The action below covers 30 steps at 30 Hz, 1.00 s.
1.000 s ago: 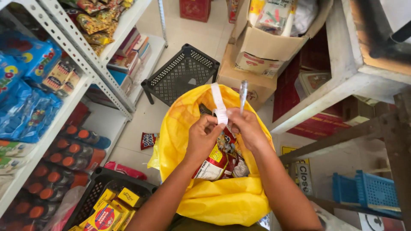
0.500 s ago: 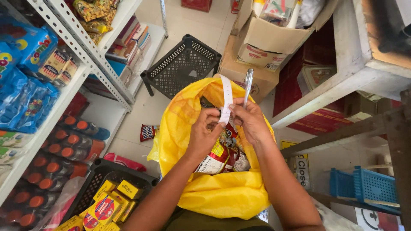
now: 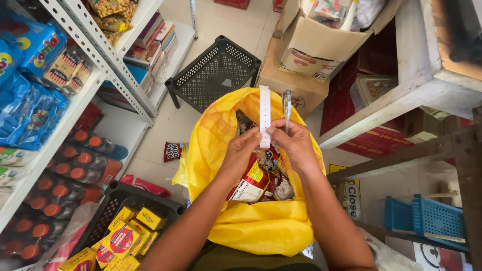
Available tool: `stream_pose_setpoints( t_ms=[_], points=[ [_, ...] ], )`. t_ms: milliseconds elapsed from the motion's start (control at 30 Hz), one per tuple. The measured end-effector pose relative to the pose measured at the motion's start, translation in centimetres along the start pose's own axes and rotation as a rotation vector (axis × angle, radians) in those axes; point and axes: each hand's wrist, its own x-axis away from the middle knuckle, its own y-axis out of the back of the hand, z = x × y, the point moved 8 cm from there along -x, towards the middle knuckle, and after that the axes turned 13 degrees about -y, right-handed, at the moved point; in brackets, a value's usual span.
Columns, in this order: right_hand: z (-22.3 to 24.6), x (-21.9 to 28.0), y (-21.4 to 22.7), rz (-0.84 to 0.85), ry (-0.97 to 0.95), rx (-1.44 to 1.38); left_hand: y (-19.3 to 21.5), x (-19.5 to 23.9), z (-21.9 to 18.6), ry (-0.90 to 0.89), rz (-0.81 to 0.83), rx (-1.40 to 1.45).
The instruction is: Sorting snacks and attaching labels or marking them inside a yellow plastic bag in a store backroom.
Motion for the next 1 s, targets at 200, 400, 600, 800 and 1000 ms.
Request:
stream_pose_setpoints(
  t_ms=[200, 400, 600, 800, 1000],
  points=[
    [1.9, 2.0, -0.7, -0.185, 0.195, 0.182, 0.4, -0.2, -1.4, -0.278, -0.069, -0.184],
    [6.6, 6.9, -3.7, -0.356, 0.629, 0.580, -0.5, 0.7, -4.0, -0.352, -0.165, -0.188],
    [6.5, 6.7, -4.1, -0.314, 0.646, 0.604, -0.7, 0.5, -2.9, -0.302, -0.107, -0.007],
    [7.3, 7.7, -5.0, -0.336, 0.760, 0.731, -0.4, 0.3, -2.5, -0.123, -0.117, 0.087],
    [7.0, 8.6, -5.8, -0.413, 0.915, 0.901, -0.4, 0.6, -2.3, -0.042, -0.156, 0.157]
  ],
)
